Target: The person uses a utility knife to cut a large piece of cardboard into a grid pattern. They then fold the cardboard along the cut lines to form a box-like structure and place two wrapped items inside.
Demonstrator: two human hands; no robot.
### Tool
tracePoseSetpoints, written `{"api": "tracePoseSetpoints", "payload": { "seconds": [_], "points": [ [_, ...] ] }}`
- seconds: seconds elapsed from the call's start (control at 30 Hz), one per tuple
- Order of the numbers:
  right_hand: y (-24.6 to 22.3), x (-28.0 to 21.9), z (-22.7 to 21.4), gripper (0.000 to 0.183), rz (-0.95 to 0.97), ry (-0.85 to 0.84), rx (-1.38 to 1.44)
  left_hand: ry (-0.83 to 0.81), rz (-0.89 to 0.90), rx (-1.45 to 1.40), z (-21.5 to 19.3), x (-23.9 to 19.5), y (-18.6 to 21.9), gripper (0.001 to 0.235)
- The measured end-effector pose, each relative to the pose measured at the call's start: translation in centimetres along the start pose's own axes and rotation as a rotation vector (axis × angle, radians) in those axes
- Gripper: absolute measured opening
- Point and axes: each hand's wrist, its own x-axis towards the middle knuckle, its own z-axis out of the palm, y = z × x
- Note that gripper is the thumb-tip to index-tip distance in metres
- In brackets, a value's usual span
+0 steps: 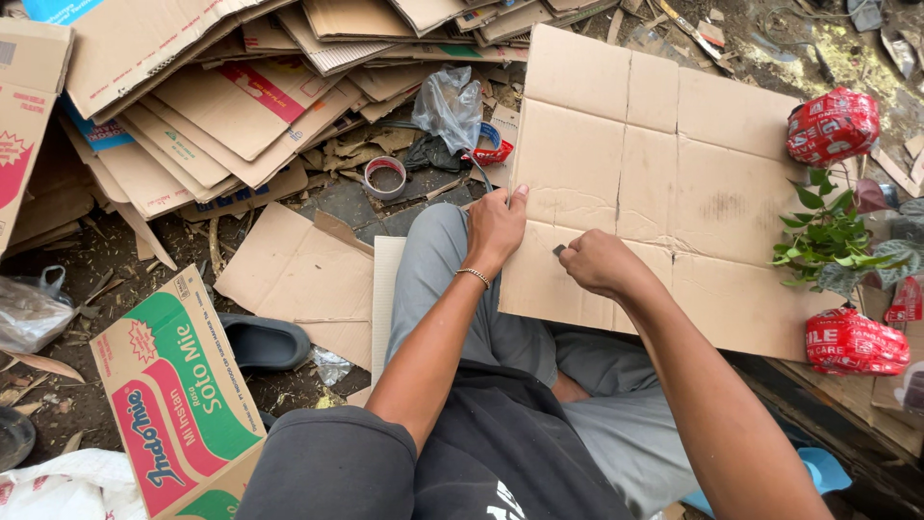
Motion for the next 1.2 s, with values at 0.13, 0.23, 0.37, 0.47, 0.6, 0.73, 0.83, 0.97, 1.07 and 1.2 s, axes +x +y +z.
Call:
{"api": "tracePoseSetpoints", "payload": {
  "seconds": [0.13, 0.23, 0.37, 0.47, 0.6, 0.73, 0.83, 0.97, 1.07, 1.2],
  "points": [
    [0.3, -0.9, 0.7, 0.04, -0.032, 0.042, -0.005, 0.0, 0.016, 0.007, 0.4, -0.1, -0.3, 0.055],
    [0.3, -1.4, 1.3, 0.039, -0.014, 0.022, -0.014, 0.016, 0.018, 0.012, 0.4, 0.1, -0.5, 0.055],
    [0.4, -2.2, 2.1, 0.038, -0.025, 0.041, -0.018, 0.015, 0.019, 0.025, 0.5, 0.1, -0.5, 0.054],
    [0.4, -3.1, 2.9, 0.037, -0.088, 0.065, -0.016, 0.012, 0.011, 0.013, 0.4, 0.0, -0.4, 0.054],
    [0.7, -4.4, 3.8, 0.037, -0.07, 0.076, 0.044, 0.011, 0.022, 0.033, 0.6, -0.1, -0.5, 0.055],
    [0.7, -5.2, 4.5, 0.037, -0.068, 0.071, 0.02, 0.006, 0.021, 0.026, 0.4, -0.2, -0.4, 0.055],
    [0.9, -5.4, 5.1, 0.037, -0.11, 0.088, -0.004, 0.015, 0.02, 0.023, 0.3, 0.0, -0.2, 0.055],
    [1.2, -6.0, 6.3, 0.037, -0.143, 0.118, -0.021, 0.015, 0.027, 0.02, 0.4, 0.1, -0.3, 0.055],
    [1.1, -7.0, 7.1, 0.037, -0.14, 0.134, -0.035, 0.013, 0.025, 0.02, 0.6, 0.0, -0.5, 0.055],
    [0.4, -9.0, 8.2, 0.037, -0.158, 0.197, -0.035, 0.037, 0.058, 0.012, 0.7, 0.2, -1.0, 0.054]
  ]
}}
